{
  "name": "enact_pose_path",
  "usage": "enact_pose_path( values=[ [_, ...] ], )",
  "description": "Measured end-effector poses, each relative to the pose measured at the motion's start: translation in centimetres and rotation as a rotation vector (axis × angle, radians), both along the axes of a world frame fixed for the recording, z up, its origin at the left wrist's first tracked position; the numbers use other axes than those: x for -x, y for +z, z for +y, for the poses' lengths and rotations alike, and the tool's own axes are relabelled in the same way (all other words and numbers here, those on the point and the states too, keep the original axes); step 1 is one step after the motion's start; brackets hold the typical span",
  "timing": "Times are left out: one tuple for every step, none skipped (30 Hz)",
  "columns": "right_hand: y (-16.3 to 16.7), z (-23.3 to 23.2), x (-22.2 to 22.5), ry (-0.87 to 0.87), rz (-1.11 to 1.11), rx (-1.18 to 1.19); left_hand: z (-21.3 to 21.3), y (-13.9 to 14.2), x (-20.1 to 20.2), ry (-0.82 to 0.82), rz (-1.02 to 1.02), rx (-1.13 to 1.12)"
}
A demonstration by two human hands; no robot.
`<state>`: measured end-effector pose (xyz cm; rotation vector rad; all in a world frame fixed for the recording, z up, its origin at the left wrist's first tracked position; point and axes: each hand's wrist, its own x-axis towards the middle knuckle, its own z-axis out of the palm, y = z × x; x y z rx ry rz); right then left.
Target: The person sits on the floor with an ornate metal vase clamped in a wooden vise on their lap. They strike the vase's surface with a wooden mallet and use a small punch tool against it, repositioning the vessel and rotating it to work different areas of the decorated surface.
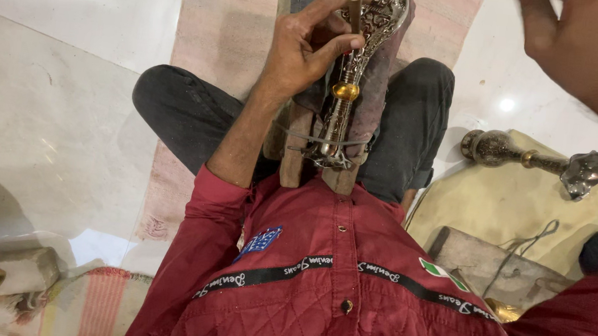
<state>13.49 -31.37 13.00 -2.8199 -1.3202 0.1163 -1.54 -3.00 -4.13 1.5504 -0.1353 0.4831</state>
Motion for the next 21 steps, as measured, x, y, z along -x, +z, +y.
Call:
enact_pose_path(
  values=[
    [-0.2,-0.2,-0.3,0.104,-0.095,0.036,0.1,0.0,-0.1,0.005,-0.017,0.002],
    [-0.4,-0.4,-0.5,0.159,-0.154,0.056,0.1,0.0,-0.1,-0.001,-0.030,-0.023],
    [-0.7,-0.6,-0.7,0.213,-0.216,0.073,0.2,0.0,-0.1,-0.007,-0.044,-0.048],
    [-1.0,-0.9,-0.9,0.223,-0.243,0.079,0.2,0.1,0.0,-0.013,-0.056,-0.070],
    [-1.2,-1.1,-1.0,0.232,-0.269,0.085,0.2,0.3,0.0,-0.029,-0.044,-0.030],
    [-1.4,-1.3,-1.2,0.246,-0.297,0.089,0.2,0.4,0.0,-0.040,-0.034,0.009],
    [-1.6,-1.3,-1.3,0.260,-0.326,0.092,0.3,0.6,0.1,-0.051,-0.023,0.047],
    [-1.7,-1.3,-1.3,0.250,-0.287,0.041,0.3,0.8,0.2,-0.049,-0.006,0.026],
    [-1.7,-1.1,-1.2,0.241,-0.249,-0.010,0.4,1.0,0.2,-0.051,0.009,0.007],
    [-1.6,-0.9,-1.0,0.214,-0.146,-0.114,0.4,1.2,0.2,-0.052,0.022,-0.012],
    [-1.4,-0.6,-0.8,0.203,-0.110,-0.110,0.4,1.3,0.1,-0.060,0.013,-0.010],
    [-1.1,-0.2,-0.6,0.191,-0.075,-0.107,0.4,1.4,0.1,-0.065,0.006,-0.008],
    [-0.9,0.5,-0.5,0.193,-0.107,0.001,0.5,1.6,0.0,-0.069,-0.002,-0.008],
    [-0.5,0.9,-0.2,0.152,-0.095,0.026,0.5,1.7,-0.1,-0.071,-0.012,-0.008],
    [-0.1,1.5,0.1,0.112,-0.083,0.052,0.5,1.7,-0.2,-0.076,-0.022,-0.007],
    [0.6,1.7,0.6,0.028,-0.021,-0.002,0.5,1.7,-0.3,-0.083,-0.032,-0.004],
    [1.1,2.0,0.9,0.020,-0.014,-0.007,0.5,1.6,-0.3,-0.074,-0.029,-0.033],
    [1.5,2.3,1.2,0.011,-0.007,-0.013,0.6,1.5,-0.4,-0.065,-0.028,-0.063],
    [1.6,2.7,1.4,0.082,-0.057,0.026,0.6,1.5,-0.4,-0.053,-0.026,-0.093],
    [1.8,3.1,1.5,0.151,-0.109,0.062,0.6,1.4,-0.4,-0.058,-0.010,-0.072],
    [1.9,3.2,1.6,0.138,-0.075,-0.011,0.7,1.3,-0.4,-0.065,0.007,-0.052]
  ],
)
